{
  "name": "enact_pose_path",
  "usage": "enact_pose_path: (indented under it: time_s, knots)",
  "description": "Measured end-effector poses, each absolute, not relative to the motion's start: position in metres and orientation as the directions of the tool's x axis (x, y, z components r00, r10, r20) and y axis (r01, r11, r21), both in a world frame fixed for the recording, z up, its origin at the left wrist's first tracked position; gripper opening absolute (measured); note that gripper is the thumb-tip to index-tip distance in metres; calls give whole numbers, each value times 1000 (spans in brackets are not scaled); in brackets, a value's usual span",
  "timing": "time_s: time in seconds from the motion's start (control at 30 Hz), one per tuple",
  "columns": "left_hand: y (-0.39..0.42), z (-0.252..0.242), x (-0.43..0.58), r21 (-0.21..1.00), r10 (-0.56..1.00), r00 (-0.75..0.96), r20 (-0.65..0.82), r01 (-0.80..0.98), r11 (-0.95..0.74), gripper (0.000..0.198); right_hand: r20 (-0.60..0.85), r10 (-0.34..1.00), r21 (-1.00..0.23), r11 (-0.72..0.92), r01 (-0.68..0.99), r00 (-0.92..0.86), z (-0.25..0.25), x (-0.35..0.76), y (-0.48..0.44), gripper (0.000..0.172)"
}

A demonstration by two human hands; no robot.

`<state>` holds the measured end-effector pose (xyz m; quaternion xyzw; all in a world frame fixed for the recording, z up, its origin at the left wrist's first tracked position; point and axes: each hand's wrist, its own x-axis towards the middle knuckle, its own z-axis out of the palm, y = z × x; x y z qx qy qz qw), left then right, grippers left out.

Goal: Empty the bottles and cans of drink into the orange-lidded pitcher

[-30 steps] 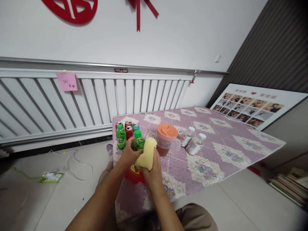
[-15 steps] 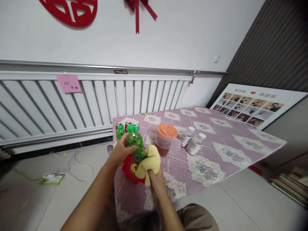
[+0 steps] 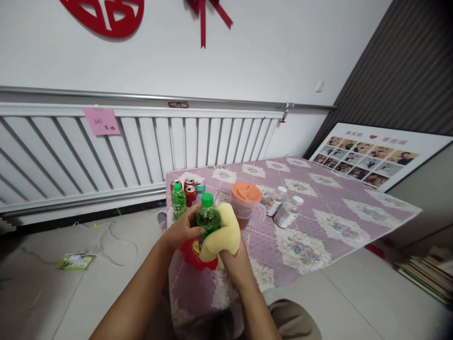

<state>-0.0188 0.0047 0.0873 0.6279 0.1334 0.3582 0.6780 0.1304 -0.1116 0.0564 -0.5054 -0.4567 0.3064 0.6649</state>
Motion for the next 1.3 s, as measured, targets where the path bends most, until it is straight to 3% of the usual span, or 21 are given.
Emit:
enact_pose_path:
  time_s: [0.1,0.27,0.4,0.63,0.87,1.13,1.3]
  knots:
    - [2,84,-17,944,651,713,262,-330,-18,85,297,869,-952,302,52,395,61,135,-111,76]
    - [-1,82,-16,952,620,743,254,-305,-24,82,182,897,-977,211,-29,403,37,144,-113,55]
    - [-1,74,-13,935,656,702,277,-353,-18,79,135,883,-980,184,-69,450,20,141,-114,54]
    - [-3,72,-8,971,684,699,208,-229,-62,69,244,789,-962,270,39,564,34,127,-110,64]
    - [-8,69,-4,983,758,626,182,-132,-127,81,383,773,-921,277,274,505,24,121,-110,71]
    - [-5,80,-7,930,749,629,208,-365,48,81,562,786,-750,352,561,258,24,146,-112,75]
    - [0,80,-9,891,759,615,215,-441,105,74,424,853,-870,290,398,306,12,139,-113,65]
